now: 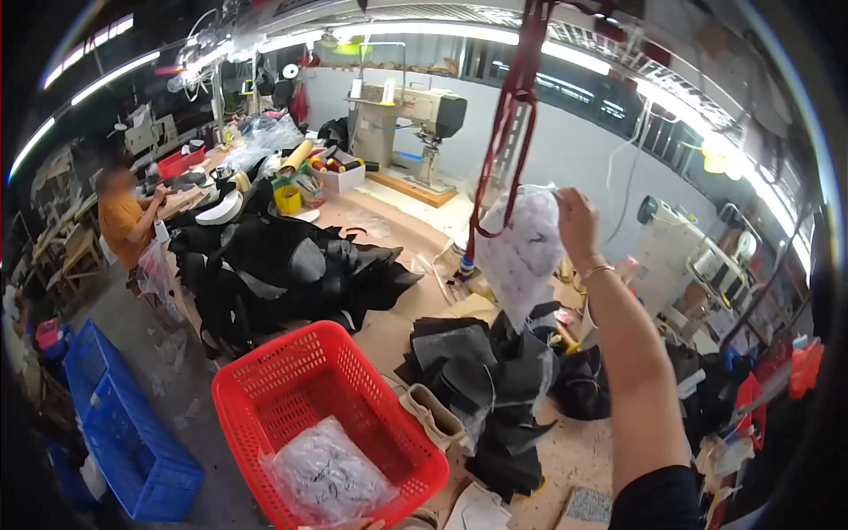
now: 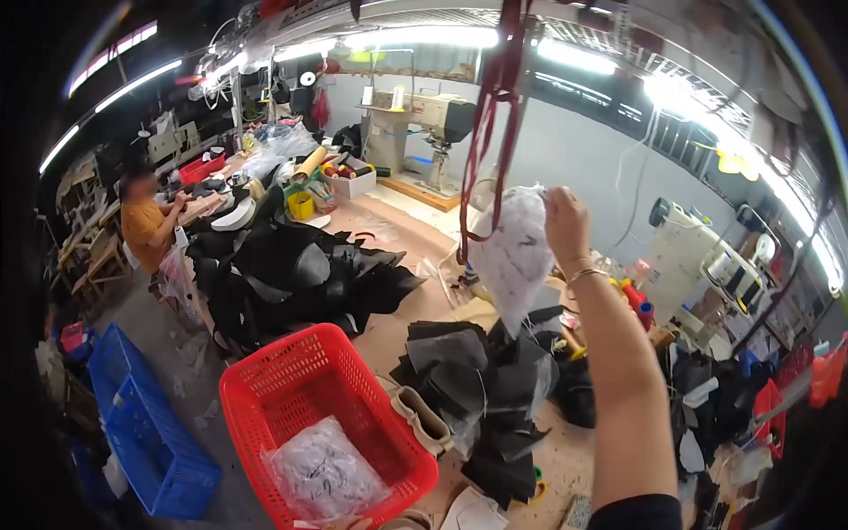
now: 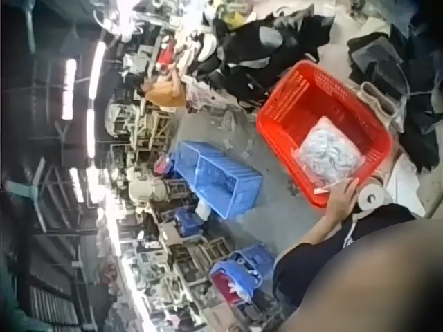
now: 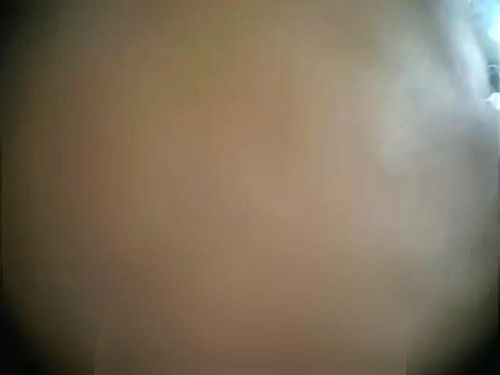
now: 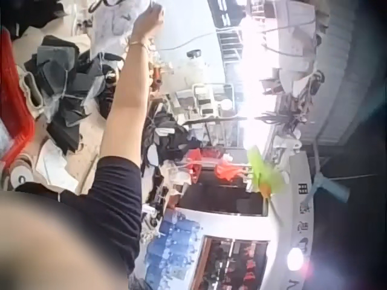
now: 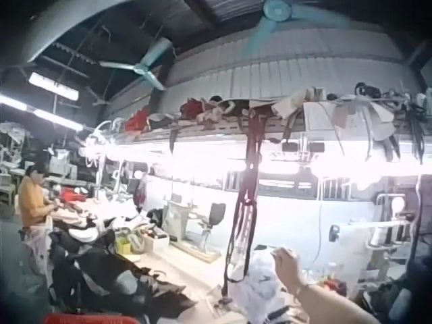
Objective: The worker sorts through stacks of black fabric shoe components, inspects them, and uses a marking tool to draw lines or points on specific pieces.
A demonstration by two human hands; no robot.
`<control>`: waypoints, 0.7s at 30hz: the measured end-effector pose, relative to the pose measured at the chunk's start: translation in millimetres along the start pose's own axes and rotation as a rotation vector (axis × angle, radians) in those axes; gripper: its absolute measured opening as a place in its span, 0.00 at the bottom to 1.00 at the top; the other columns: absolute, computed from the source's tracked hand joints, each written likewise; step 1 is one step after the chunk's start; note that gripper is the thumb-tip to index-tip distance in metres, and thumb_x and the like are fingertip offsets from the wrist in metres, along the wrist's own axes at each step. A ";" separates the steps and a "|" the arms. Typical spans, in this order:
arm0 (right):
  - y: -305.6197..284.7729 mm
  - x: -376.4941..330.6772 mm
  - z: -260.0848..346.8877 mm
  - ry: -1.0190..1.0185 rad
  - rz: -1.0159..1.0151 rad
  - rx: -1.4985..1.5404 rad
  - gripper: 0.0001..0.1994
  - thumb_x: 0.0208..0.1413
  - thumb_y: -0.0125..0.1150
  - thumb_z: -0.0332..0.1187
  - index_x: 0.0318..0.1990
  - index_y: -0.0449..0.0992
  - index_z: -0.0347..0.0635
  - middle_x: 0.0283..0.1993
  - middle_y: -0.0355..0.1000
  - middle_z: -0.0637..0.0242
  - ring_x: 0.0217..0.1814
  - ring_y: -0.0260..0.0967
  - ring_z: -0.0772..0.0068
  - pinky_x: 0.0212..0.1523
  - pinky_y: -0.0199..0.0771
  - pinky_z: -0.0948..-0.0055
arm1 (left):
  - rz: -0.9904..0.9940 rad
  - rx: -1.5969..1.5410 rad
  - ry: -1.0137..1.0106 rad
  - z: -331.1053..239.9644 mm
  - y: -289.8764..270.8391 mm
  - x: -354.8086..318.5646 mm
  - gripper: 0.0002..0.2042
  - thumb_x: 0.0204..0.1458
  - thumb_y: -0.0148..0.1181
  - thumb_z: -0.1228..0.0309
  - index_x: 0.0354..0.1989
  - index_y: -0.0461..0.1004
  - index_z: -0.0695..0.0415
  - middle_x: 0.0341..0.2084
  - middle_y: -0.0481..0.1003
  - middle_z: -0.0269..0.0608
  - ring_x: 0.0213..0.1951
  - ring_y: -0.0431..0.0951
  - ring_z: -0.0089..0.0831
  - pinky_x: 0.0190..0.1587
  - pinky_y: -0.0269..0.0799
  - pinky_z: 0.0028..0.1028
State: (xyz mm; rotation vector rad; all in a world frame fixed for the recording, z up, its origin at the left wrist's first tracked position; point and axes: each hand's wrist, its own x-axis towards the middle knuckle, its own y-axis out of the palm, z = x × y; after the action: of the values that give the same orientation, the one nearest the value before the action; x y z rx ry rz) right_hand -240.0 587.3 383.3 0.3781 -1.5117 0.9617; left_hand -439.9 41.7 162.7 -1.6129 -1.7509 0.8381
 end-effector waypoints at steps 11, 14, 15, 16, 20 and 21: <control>166.4 -140.2 -55.4 0.473 0.173 0.211 0.04 0.51 0.55 0.27 0.32 0.73 0.37 0.22 0.68 0.50 0.24 0.68 0.55 0.29 0.66 0.64 | -0.071 0.292 -0.001 -5.2 14.3 13.9 0.13 0.47 0.57 0.69 0.39 0.75 0.63 0.49 0.71 0.48 0.48 0.72 0.41 0.47 0.69 0.39; 152.0 -166.7 -93.2 0.597 0.100 0.176 0.06 0.52 0.59 0.30 0.31 0.72 0.36 0.22 0.68 0.50 0.23 0.67 0.55 0.28 0.65 0.64 | -0.097 0.245 -0.085 -5.4 14.2 21.6 0.13 0.48 0.57 0.67 0.40 0.75 0.62 0.46 0.73 0.46 0.44 0.75 0.40 0.45 0.70 0.36; 140.1 -160.9 -96.0 0.573 0.157 0.152 0.08 0.52 0.60 0.31 0.31 0.72 0.35 0.22 0.67 0.50 0.24 0.66 0.55 0.28 0.65 0.65 | -0.126 0.170 -0.098 -3.9 11.7 20.6 0.13 0.47 0.58 0.68 0.40 0.74 0.62 0.46 0.73 0.46 0.44 0.75 0.40 0.45 0.70 0.37; 124.5 -151.4 -96.4 0.547 0.210 0.125 0.09 0.53 0.61 0.33 0.30 0.71 0.35 0.22 0.67 0.51 0.24 0.65 0.56 0.29 0.65 0.65 | -0.156 0.093 -0.106 -2.1 9.5 19.9 0.13 0.47 0.59 0.69 0.41 0.74 0.61 0.45 0.73 0.46 0.44 0.75 0.40 0.46 0.70 0.37; 97.7 -109.8 -77.7 0.622 0.265 0.150 0.12 0.55 0.60 0.36 0.29 0.71 0.35 0.22 0.66 0.52 0.24 0.60 0.58 0.31 0.64 0.66 | -0.273 -0.086 0.033 9.6 -10.7 40.6 0.16 0.43 0.63 0.75 0.42 0.73 0.61 0.42 0.74 0.46 0.44 0.75 0.42 0.49 0.70 0.39; 99.6 -99.2 -72.7 0.635 0.174 0.215 0.13 0.55 0.59 0.37 0.28 0.71 0.35 0.21 0.65 0.53 0.24 0.60 0.58 0.31 0.63 0.66 | -0.295 -0.043 0.195 15.1 -29.8 71.2 0.16 0.41 0.64 0.79 0.42 0.73 0.61 0.42 0.74 0.47 0.44 0.75 0.43 0.50 0.69 0.40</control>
State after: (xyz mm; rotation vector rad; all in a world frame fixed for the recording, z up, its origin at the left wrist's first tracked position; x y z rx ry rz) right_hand -243.5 672.1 249.8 0.0721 -0.8743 1.2436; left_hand -475.3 110.2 178.1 -1.3669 -1.8164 0.4911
